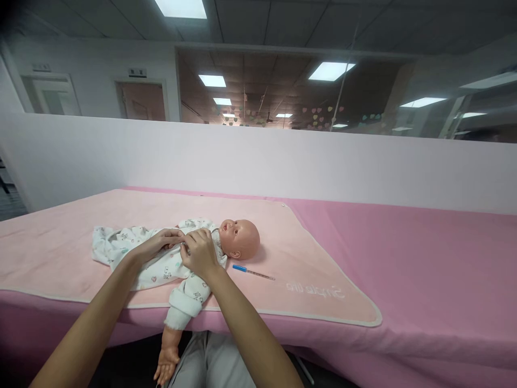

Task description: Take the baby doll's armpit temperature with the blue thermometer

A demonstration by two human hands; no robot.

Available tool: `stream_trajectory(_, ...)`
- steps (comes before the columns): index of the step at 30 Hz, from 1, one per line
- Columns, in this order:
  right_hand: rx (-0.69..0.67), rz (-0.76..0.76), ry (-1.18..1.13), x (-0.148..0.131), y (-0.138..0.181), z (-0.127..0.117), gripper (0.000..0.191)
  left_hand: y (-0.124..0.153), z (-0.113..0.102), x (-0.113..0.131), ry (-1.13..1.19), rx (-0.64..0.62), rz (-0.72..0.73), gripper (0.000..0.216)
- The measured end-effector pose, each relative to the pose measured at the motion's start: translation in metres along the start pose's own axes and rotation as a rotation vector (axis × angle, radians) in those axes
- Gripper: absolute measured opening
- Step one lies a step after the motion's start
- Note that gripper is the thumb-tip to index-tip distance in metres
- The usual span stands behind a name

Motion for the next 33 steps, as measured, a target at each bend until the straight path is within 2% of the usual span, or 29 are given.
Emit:
stream_trajectory(6,-0.017,0.01,-0.012,0.0023,0.0003,0.0008,0.013,-0.0019,-0.0014,-0.0043,0.016,0.025,0.0,0.024)
stream_trajectory(12,-0.008,0.019,-0.022,0.0038,0.0002,0.0024,0.009,-0.0036,-0.0018,-0.0092,0.029,0.053,0.053,0.014)
stream_trajectory(17,0.007,0.01,-0.022,0.0045,0.0005,0.0041,0.009,-0.0024,-0.0001,-0.0085,0.037,0.059,0.056,0.016)
stream_trajectory(25,0.013,0.115,0.029,0.0026,0.0032,0.0047,0.006,0.002,0.0024,-0.0021,0.003,0.08,0.047,0.023)
stream_trajectory(29,0.046,0.191,0.049,0.0037,0.0049,0.0055,0.016,0.0023,0.0018,-0.002,-0.001,0.081,0.042,0.023)
stream_trajectory(33,0.042,0.196,0.084,0.005,0.0061,0.0069,0.012,0.0022,0.0022,-0.0022,0.003,0.07,0.052,0.023)
Point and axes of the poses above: each hand's wrist, its own y-axis away from the middle knuckle, its own z-axis out of the palm, x = y × z, the point moved 1 cm from there along -y, towards the middle knuckle
